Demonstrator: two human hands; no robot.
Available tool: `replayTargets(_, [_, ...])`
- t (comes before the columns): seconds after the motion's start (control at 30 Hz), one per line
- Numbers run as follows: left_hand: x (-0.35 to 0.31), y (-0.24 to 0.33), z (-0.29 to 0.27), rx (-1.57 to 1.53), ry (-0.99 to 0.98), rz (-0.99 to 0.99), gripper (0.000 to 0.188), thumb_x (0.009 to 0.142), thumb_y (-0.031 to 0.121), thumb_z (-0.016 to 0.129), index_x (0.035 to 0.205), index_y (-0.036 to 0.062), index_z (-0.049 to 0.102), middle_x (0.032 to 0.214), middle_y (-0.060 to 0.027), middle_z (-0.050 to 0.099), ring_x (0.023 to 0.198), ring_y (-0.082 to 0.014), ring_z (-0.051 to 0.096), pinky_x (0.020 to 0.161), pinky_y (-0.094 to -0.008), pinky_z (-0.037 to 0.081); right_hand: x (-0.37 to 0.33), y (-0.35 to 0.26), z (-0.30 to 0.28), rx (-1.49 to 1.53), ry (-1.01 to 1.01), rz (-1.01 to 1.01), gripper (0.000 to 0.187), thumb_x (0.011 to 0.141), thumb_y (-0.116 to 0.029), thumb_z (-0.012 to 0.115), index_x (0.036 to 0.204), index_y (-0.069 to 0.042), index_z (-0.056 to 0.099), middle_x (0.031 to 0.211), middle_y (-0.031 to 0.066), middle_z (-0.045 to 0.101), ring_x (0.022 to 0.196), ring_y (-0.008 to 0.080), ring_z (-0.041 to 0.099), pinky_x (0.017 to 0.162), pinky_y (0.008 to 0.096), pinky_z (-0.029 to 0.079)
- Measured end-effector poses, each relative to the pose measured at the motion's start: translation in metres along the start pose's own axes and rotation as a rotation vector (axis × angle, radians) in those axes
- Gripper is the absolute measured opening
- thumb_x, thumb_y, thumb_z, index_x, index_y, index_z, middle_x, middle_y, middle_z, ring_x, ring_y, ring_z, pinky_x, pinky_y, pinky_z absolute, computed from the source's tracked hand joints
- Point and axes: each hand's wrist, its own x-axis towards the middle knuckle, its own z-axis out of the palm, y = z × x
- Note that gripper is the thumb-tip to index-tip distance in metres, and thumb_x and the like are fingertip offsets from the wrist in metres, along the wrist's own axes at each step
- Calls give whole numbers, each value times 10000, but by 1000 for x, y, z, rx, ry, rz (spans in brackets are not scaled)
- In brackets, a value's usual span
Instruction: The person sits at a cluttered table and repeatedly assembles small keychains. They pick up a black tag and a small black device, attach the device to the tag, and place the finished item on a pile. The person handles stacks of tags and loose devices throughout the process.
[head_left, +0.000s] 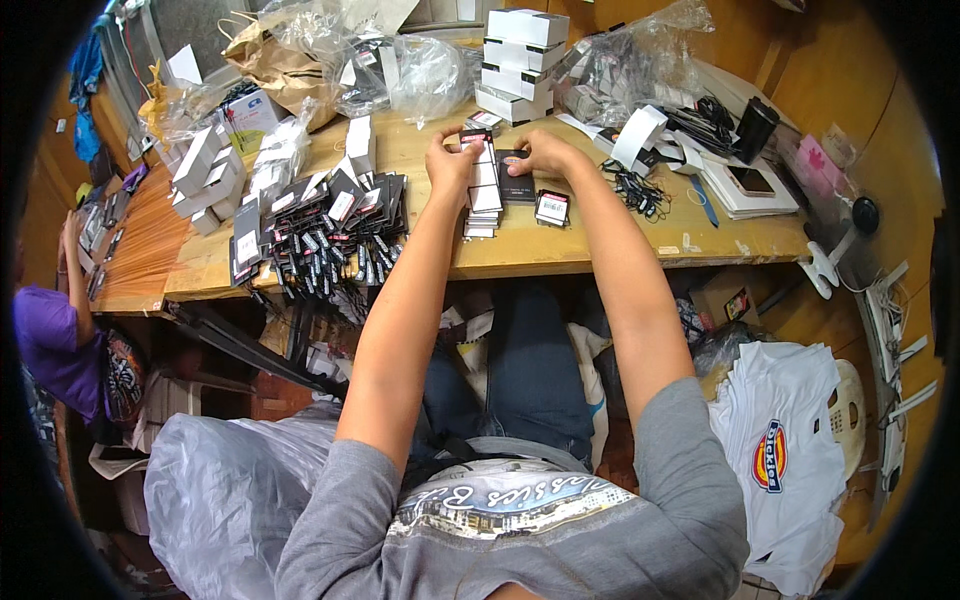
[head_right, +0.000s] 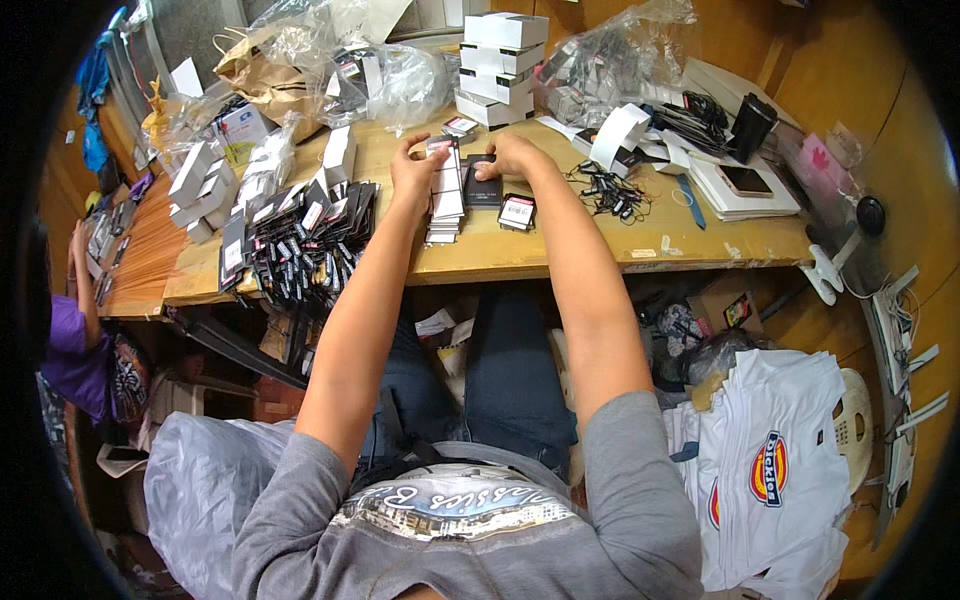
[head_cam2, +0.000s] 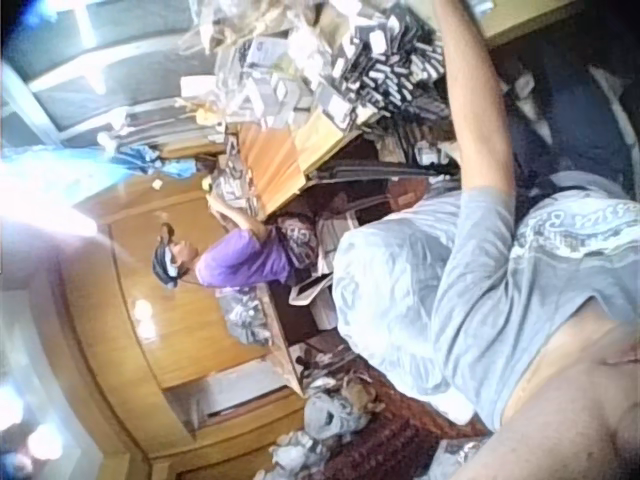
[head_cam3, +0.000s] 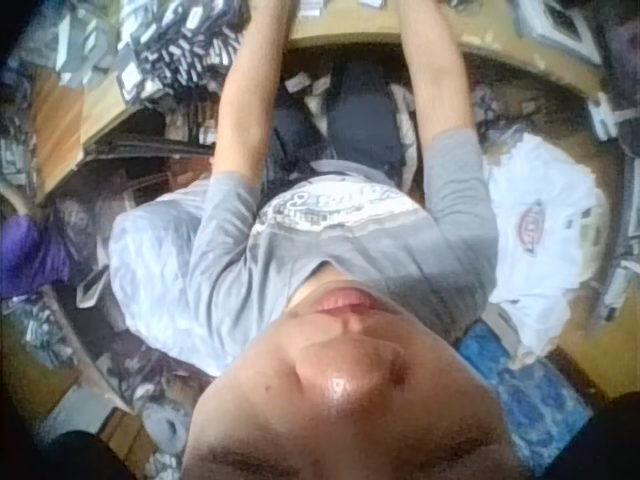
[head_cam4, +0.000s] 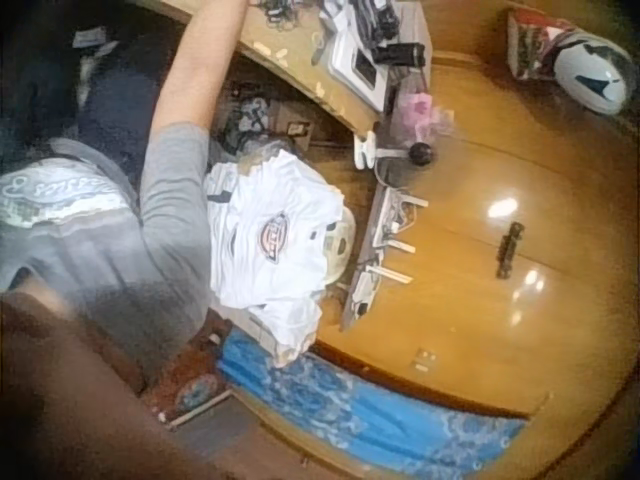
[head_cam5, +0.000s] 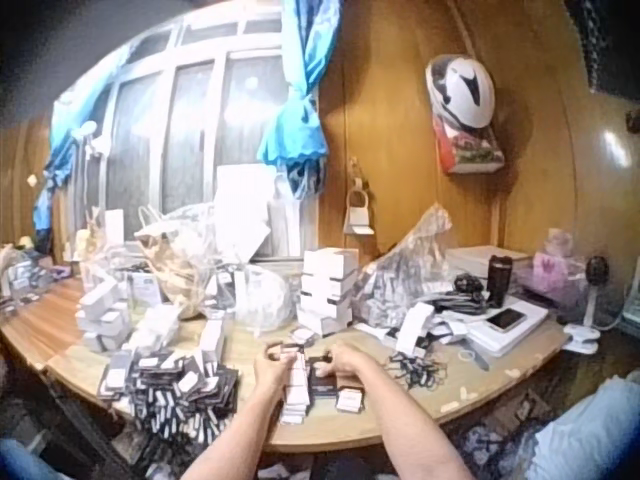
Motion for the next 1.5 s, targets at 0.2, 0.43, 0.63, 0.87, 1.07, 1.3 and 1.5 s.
replayTargets(0.2, [4,1,-5,-223,51,-58,300,691,18,619,943,-57,474,719,-90,580,624,-129,548,540,-220,430,7,4,-1,426,197,96,374,556,-157,743,828,-10,533,763,86,561,669,153,528,546,262,431])
replayTargets(0.43, [11,-2,-4,-88,132,53,233,737,154,601,860,-39,557,756,-59,584,631,-95,521,568,-206,401,2,2,-23,1028,522,63,216,665,-16,629,852,-14,520,659,48,549,531,87,509,375,187,390])
replayTargets(0.63, [-7,22,1,-354,-92,84,275,743,146,592,936,-48,563,797,-73,587,657,-93,515,587,-206,414,-19,-35,-47,930,350,-236,156,701,-58,599,844,-10,563,670,61,581,537,65,508,405,167,388])
replayTargets(0.87, [-10,28,-1,-238,-240,90,191,747,120,578,877,-19,573,779,-52,578,689,-83,520,633,-191,411,-40,-36,-30,786,372,-23,178,677,-117,628,795,6,575,639,94,581,514,131,542,458,240,433])
replayTargets(1.07, [-2,22,0,-518,-251,57,171,797,111,501,924,1,469,792,-83,561,666,-120,540,604,-223,447,-95,-8,-17,-19,90,165,392,539,-200,718,857,-16,580,752,149,592,732,264,568,665,331,425])
replayTargets(1.3, [-11,29,6,-556,-346,8,164,827,114,458,957,23,416,827,-109,563,682,-145,555,595,-248,466,-90,-18,-25,252,412,53,227,538,-132,707,665,-4,570,647,116,583,600,209,570,543,295,425])
replayTargets(1.5, [-13,28,6,-439,-411,181,309,816,126,491,1074,-19,401,862,-75,561,761,-99,522,672,-204,421,-57,-59,-33,448,755,-227,127,592,-73,658,685,-11,598,630,105,597,548,156,574,513,255,435])
